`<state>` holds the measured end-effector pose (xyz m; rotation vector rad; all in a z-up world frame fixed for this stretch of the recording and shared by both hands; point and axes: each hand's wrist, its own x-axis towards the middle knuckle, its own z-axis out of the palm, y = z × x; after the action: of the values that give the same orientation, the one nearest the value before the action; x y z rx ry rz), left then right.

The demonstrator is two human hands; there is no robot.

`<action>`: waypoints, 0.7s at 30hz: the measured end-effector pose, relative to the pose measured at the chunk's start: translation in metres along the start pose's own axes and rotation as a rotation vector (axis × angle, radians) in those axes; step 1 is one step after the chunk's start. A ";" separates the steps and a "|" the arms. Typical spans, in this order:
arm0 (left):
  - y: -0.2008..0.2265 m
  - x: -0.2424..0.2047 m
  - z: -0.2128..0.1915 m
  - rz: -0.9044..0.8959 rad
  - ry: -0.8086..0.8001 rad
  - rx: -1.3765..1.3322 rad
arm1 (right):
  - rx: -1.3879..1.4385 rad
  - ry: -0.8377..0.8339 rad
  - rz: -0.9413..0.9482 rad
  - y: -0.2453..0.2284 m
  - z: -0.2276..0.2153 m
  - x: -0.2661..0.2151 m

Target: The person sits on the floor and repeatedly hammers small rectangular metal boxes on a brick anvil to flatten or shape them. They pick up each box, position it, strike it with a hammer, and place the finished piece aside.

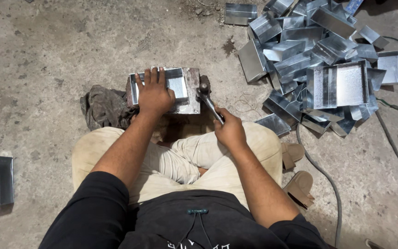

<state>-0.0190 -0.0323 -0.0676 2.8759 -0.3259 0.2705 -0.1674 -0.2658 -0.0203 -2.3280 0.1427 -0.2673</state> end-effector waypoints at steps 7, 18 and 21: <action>0.009 -0.001 0.000 -0.144 -0.052 -0.030 | 0.051 -0.014 0.008 0.006 0.002 -0.001; 0.001 0.009 -0.073 0.011 -0.528 0.147 | 0.155 -0.065 0.147 0.010 0.002 0.006; -0.006 0.005 -0.091 0.078 -0.563 0.163 | 0.160 -0.081 0.187 0.013 0.001 0.004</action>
<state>-0.0272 -0.0043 0.0190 3.0522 -0.5323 -0.5364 -0.1633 -0.2744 -0.0296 -2.1456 0.2864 -0.0880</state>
